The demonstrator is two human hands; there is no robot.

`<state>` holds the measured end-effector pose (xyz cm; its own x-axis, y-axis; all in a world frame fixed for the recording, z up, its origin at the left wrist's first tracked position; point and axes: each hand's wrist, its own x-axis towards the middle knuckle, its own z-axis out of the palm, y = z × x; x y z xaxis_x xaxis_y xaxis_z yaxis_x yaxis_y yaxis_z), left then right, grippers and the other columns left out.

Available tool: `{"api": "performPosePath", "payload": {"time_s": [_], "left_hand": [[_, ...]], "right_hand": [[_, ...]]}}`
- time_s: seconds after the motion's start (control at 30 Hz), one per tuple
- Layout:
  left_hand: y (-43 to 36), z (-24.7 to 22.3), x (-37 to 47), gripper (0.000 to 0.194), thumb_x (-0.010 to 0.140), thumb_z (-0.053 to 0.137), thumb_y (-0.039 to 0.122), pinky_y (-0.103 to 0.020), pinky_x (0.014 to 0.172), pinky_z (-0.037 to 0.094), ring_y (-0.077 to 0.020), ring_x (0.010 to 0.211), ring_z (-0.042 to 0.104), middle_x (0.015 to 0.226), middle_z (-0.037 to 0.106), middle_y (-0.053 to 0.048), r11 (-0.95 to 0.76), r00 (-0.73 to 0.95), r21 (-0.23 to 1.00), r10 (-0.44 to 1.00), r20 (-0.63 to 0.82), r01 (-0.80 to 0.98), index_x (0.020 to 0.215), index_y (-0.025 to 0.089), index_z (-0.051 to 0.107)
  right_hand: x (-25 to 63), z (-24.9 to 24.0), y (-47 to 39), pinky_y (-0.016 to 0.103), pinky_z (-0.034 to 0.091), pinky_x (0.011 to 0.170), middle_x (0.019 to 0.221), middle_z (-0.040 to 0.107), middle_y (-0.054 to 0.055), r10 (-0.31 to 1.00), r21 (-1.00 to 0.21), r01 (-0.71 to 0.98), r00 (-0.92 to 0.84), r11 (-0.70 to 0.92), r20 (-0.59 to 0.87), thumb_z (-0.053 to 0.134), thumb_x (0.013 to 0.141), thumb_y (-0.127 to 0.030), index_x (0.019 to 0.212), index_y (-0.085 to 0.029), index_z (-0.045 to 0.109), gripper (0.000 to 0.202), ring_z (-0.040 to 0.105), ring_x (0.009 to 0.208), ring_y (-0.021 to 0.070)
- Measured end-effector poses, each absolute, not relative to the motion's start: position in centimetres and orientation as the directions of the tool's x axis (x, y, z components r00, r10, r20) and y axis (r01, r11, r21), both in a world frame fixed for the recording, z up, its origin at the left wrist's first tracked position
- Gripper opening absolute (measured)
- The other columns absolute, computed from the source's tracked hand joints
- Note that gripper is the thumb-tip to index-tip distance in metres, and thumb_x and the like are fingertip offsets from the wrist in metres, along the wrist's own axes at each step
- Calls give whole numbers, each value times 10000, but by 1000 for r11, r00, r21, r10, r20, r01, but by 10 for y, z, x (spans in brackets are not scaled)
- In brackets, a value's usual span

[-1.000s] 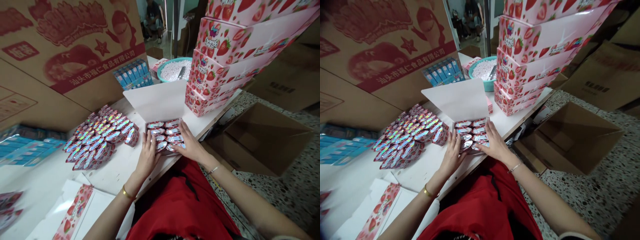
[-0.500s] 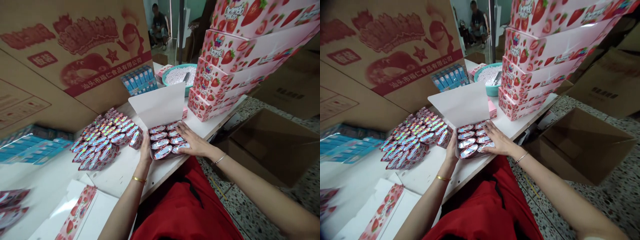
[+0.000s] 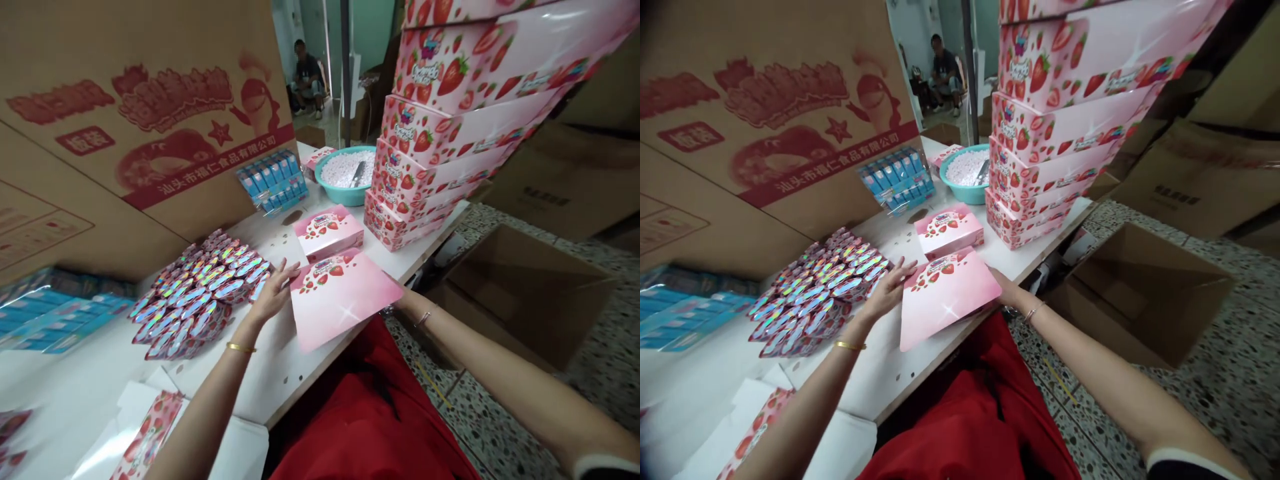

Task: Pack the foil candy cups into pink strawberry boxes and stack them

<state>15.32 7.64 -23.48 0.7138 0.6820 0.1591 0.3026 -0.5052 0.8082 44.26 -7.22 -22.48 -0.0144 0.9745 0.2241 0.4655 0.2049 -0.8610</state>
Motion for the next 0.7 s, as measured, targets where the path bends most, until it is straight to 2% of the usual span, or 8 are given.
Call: {"api": "performPosePath", "payload": {"time_s": [0.13, 0.2, 0.33, 0.4, 0.47, 0.53, 0.63, 0.7], "left_hand": [[92, -208, 146, 457, 886, 400, 134, -541, 1171, 348, -279, 1464, 344, 1408, 591, -82, -816, 893, 470, 434, 115, 336, 1271, 217, 633], [90, -194, 152, 456, 890, 371, 116, -488, 1178, 364, -265, 1450, 373, 1419, 582, -76, -881, 928, 353, 363, 84, 313, 1234, 204, 657], [64, -185, 171, 469, 988, 357, 336, -450, 1120, 435, -289, 1393, 460, 1485, 497, -158, -866, 899, 275, 438, 19, 417, 1381, 158, 542], [42, -188, 178, 725, 930, 447, 590, -564, 1134, 366, -393, 1449, 337, 1551, 381, -215, -863, 883, 214, 470, 10, 457, 1497, 141, 397], [19, -195, 184, 1091, 727, 552, 814, -674, 1141, 247, -498, 1475, 162, 1593, 254, -265, -887, 895, 149, 445, 20, 438, 1528, 107, 332], [-2, -202, 189, 1272, 589, 600, 882, -691, 1149, 193, -524, 1474, 97, 1602, 188, -294, -901, 905, 116, 425, 38, 418, 1527, 70, 315], [-17, -210, 194, 1111, 697, 677, 729, -607, 1177, 243, -462, 1493, 142, 1597, 219, -283, -886, 886, 112, 459, 70, 450, 1516, 65, 328], [-18, -209, 195, 936, 777, 692, 593, -567, 1169, 299, -428, 1490, 203, 1586, 277, -258, -869, 869, 149, 486, 89, 471, 1502, 96, 370]], "right_hand": [[453, -203, -63, 494, 545, 972, 1397, 560, 100, 952, -983, 170, 284, 66, 113, 250, 961, -707, 1445, -294, 324, 641, 614, 1211, 255], [458, -188, -66, 531, 424, 1100, 1528, 435, 78, 987, -954, 284, 104, 90, 124, 364, 908, -760, 1477, -325, 324, 717, 438, 1395, 275], [455, -177, -83, 638, 71, 1206, 1643, 213, 82, 934, -579, 774, -353, 255, -61, 672, 726, -759, 1542, -309, 321, 995, 93, 1518, 371], [447, -184, -91, 662, 45, 1195, 1645, 176, 106, 931, -404, 866, -356, 296, -83, 670, 739, -747, 1572, -287, 242, 1043, 88, 1516, 380], [441, -193, -95, 663, 75, 1192, 1640, 181, 122, 940, -294, 903, -339, 314, -37, 660, 770, -725, 1583, -277, 189, 1041, 112, 1515, 368], [437, -201, -96, 649, 105, 1195, 1632, 201, 137, 943, -227, 917, -331, 327, 22, 679, 788, -681, 1584, -268, 186, 1023, 134, 1513, 362], [438, -209, -96, 605, 134, 1211, 1628, 220, 147, 935, -230, 907, -340, 353, 96, 709, 814, -594, 1587, -251, 174, 1001, 137, 1515, 347], [441, -213, -100, 570, 161, 1219, 1638, 196, 140, 929, -328, 869, -333, 370, 165, 721, 809, -578, 1597, -247, 84, 1066, 112, 1522, 321]]}}
